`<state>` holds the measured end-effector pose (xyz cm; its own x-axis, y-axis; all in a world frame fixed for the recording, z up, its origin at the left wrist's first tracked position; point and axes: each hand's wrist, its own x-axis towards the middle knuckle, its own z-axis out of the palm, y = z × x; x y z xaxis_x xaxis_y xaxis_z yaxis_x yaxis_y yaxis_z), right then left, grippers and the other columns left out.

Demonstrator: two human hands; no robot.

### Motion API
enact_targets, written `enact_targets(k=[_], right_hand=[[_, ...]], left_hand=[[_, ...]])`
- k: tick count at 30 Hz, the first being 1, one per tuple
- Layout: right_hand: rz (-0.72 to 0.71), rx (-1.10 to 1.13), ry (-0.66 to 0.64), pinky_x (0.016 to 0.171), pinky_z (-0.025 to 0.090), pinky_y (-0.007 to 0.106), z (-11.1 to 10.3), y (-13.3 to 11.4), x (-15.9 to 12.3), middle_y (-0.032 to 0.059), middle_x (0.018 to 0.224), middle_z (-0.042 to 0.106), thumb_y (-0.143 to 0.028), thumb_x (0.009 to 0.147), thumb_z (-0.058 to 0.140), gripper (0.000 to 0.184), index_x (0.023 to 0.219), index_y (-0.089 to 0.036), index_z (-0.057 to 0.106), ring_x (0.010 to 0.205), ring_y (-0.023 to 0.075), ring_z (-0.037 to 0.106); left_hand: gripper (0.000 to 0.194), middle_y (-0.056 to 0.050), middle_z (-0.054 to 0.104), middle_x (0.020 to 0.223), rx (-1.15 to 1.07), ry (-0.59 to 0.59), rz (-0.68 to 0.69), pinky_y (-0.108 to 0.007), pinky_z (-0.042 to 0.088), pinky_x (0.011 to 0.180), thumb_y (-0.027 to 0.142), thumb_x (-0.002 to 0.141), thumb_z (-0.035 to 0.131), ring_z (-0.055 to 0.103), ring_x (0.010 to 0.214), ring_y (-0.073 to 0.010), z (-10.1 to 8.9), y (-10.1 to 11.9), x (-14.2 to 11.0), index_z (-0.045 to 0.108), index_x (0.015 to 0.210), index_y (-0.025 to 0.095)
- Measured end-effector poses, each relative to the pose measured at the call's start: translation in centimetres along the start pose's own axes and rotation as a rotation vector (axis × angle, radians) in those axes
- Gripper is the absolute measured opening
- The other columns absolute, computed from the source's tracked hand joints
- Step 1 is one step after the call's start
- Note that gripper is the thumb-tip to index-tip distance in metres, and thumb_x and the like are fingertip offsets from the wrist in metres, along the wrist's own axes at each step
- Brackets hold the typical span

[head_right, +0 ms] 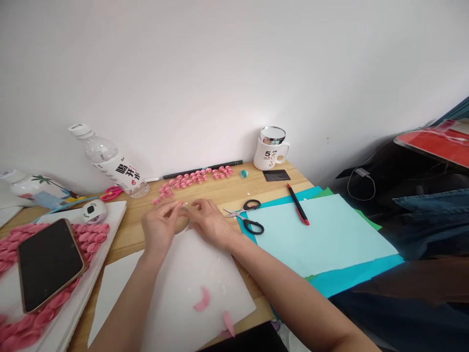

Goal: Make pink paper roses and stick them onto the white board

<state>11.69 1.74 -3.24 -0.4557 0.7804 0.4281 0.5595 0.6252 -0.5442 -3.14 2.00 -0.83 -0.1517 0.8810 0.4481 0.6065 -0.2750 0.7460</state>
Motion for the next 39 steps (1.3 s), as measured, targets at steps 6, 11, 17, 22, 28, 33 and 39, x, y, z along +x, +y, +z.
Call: enact_targets(k=[6, 11, 17, 22, 28, 33, 39], right_hand=[[0.362, -0.220, -0.133, 0.082, 0.042, 0.034, -6.3, 0.6, -0.2, 0.0108, 0.099, 0.057, 0.002, 0.073, 0.042, 0.038, 0.102, -0.015, 0.059, 0.098, 0.0225, 0.053], [0.476, -0.528, -0.442, 0.071, 0.038, 0.030, -9.8, 0.5, -2.8, 0.0116, 0.096, 0.057, 0.004, 0.067, 0.046, 0.043, 0.105, -0.015, 0.057, 0.095, 0.0254, 0.053], [0.464, -0.662, -0.480, 0.059, 0.035, 0.028, -8.9, 1.8, -3.5, 0.0119, 0.094, 0.057, 0.001, 0.076, 0.039, 0.038, 0.104, -0.015, 0.058, 0.086, 0.0249, 0.058], [0.446, -0.496, -0.312, 0.064, 0.041, 0.031, -9.8, 3.1, -3.3, 0.0120, 0.099, 0.059, -0.006, 0.080, 0.041, 0.042, 0.120, -0.016, 0.052, 0.081, 0.0225, 0.060], [0.342, 0.169, -0.057, 0.079, 0.048, 0.032, -8.7, 0.9, -3.3, 0.0039, 0.106, 0.058, -0.020, 0.078, 0.052, 0.050, 0.127, -0.025, 0.044, 0.093, 0.0172, 0.057], [0.288, -0.027, -0.140, 0.083, 0.044, 0.038, -5.8, -2.4, -3.3, 0.0055, 0.097, 0.054, -0.024, 0.066, 0.070, 0.047, 0.110, -0.024, 0.054, 0.094, 0.0217, 0.052], [0.246, -0.232, -0.201, 0.086, 0.038, 0.040, -3.4, -4.3, -2.4, 0.0055, 0.096, 0.052, -0.023, 0.069, 0.069, 0.045, 0.111, -0.025, 0.054, 0.091, 0.0220, 0.051]], left_hand=[[0.022, -0.004, 0.069, 0.091, 0.555, -0.154, -0.081, -0.027, 0.036, 0.058, 0.015, 0.082, 0.049, 0.062, 0.073, -0.0170, 0.6, 0.3, -1.2, 0.071, 0.084, 0.019], [0.025, -0.005, 0.068, 0.094, 0.654, -0.182, -0.097, -0.028, 0.032, 0.055, 0.015, 0.085, 0.045, 0.061, 0.073, -0.0172, 1.4, -0.1, -1.6, 0.069, 0.089, 0.019], [0.026, -0.008, 0.068, 0.092, 0.558, -0.141, 0.018, -0.027, 0.038, 0.059, 0.015, 0.084, 0.044, 0.062, 0.073, -0.0178, 2.2, -1.8, -1.2, 0.068, 0.092, 0.016], [0.026, -0.009, 0.068, 0.092, 0.392, 0.041, 0.088, -0.028, 0.044, 0.064, 0.019, 0.084, 0.042, 0.063, 0.074, -0.0177, 1.9, -2.5, -1.0, 0.068, 0.089, 0.016], [0.021, -0.008, 0.070, 0.085, 0.112, 0.251, 0.034, -0.030, 0.048, 0.072, 0.021, 0.079, 0.049, 0.064, 0.078, -0.0184, 1.3, -2.0, -0.1, 0.069, 0.078, 0.016], [0.022, -0.005, 0.068, 0.070, -0.152, 0.322, -0.483, -0.026, 0.039, 0.038, 0.029, 0.071, 0.058, 0.047, 0.035, -0.0102, 0.4, -1.0, 0.8, 0.071, 0.082, 0.014], [0.029, -0.003, 0.064, 0.060, -0.399, 0.371, -0.658, -0.022, 0.028, 0.032, 0.031, 0.061, 0.066, 0.038, 0.030, -0.0058, 0.0, -1.1, 1.0, 0.071, 0.081, 0.010]])
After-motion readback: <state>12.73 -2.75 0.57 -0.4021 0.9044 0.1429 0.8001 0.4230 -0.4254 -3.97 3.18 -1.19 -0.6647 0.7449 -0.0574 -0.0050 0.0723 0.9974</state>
